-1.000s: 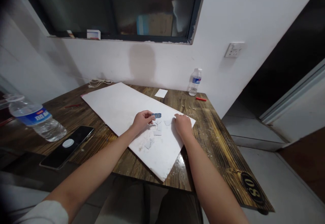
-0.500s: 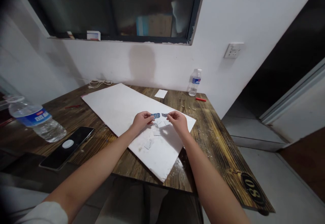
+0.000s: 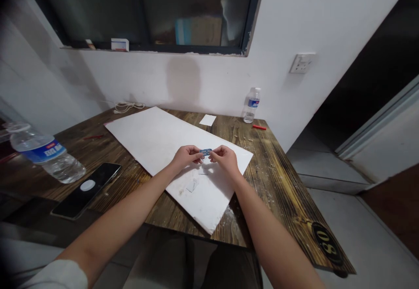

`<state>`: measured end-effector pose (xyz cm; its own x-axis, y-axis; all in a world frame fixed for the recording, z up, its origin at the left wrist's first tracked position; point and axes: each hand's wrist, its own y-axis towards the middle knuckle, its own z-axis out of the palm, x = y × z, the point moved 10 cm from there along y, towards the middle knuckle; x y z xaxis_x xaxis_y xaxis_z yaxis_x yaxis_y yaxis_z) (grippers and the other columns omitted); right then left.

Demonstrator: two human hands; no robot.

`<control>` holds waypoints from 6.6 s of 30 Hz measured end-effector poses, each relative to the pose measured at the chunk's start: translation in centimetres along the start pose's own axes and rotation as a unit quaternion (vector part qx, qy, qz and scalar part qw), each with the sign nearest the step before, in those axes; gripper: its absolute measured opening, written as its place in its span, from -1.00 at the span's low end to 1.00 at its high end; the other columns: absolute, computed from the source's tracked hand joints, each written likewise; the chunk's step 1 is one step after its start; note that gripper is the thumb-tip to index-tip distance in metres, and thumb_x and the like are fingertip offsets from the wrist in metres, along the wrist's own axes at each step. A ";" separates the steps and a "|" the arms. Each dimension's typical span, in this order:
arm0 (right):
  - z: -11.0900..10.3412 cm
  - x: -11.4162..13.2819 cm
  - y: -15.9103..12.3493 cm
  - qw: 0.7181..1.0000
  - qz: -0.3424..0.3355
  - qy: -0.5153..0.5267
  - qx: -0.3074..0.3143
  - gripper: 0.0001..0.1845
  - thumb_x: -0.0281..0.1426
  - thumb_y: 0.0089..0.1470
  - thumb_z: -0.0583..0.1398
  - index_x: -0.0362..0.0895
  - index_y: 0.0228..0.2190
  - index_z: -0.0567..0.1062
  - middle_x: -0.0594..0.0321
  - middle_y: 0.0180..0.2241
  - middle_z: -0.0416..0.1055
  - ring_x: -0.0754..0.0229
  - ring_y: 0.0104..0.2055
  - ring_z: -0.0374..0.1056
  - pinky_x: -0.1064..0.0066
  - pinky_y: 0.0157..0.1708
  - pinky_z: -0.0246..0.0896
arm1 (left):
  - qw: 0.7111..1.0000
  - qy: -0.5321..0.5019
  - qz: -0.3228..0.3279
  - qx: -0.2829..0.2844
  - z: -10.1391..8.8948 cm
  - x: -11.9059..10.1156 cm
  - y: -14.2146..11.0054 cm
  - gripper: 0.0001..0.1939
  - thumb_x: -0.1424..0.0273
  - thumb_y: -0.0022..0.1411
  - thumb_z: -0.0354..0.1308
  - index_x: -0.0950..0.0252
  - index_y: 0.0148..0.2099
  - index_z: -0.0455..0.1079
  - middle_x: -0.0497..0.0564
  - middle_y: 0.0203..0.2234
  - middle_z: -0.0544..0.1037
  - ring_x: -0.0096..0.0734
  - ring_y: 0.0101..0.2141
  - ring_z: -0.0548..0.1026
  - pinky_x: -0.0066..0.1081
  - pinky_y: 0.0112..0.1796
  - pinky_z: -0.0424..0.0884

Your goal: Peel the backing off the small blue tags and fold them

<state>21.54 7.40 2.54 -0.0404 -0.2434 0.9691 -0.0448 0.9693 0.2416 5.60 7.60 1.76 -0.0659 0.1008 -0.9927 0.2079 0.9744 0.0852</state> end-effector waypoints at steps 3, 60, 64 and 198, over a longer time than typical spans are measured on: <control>0.7 0.4 -0.2 1.000 -0.005 -0.007 0.016 -0.55 -0.03 -0.25 0.36 -0.13 -0.54 0.40 0.19 -0.58 0.49 0.21 -0.56 0.39 0.39 -0.49 0.30 | 1.000 0.004 -0.005 0.013 0.3 -0.1 -0.2 -0.72 0.30 -0.04 0.39 0.39 -0.35 0.46 0.04 -0.57 0.55 -0.40 -0.51 0.55 -0.48 -0.46 0.43; 0.8 5.1 -1.8 0.924 -0.234 -0.303 -0.014 -0.85 -0.33 0.11 0.19 -0.11 -0.35 0.54 0.24 -0.38 0.42 0.28 -0.46 0.29 0.44 -0.39 0.19 | 1.000 0.021 0.006 -0.004 0.3 0.2 -0.2 -0.85 0.41 0.03 0.32 0.38 -0.36 0.46 0.03 -0.57 0.55 -0.45 -0.53 0.53 -0.50 -0.48 0.44; -0.6 3.1 -0.6 0.905 -0.126 -0.407 -0.015 -0.75 -0.30 0.02 0.27 -0.13 -0.22 0.52 0.19 -0.31 0.43 0.19 -0.34 0.32 0.38 -0.31 0.18 | 0.996 0.004 -0.018 -0.086 -1.5 0.6 0.2 -0.86 0.42 0.04 0.31 0.37 -0.36 0.43 0.02 -0.55 0.56 -0.48 -0.57 0.52 -0.54 -0.53 0.41; 2.0 2.3 -1.6 0.992 -0.059 -0.108 0.036 -0.79 -0.29 -0.04 0.22 -0.13 -0.32 0.44 0.21 -0.37 0.51 0.21 -0.44 0.47 0.41 -0.43 0.33 | 1.000 0.013 -0.003 -0.001 0.4 0.1 -0.3 -0.76 0.30 0.01 0.33 0.36 -0.36 0.43 0.03 -0.55 0.55 -0.44 -0.53 0.52 -0.46 -0.46 0.41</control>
<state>19.53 5.26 4.32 -0.2439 -0.3647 0.8986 -0.1335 0.9304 0.3413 5.94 7.24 1.59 -0.0924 0.1000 -0.9907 0.2052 0.9755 0.0793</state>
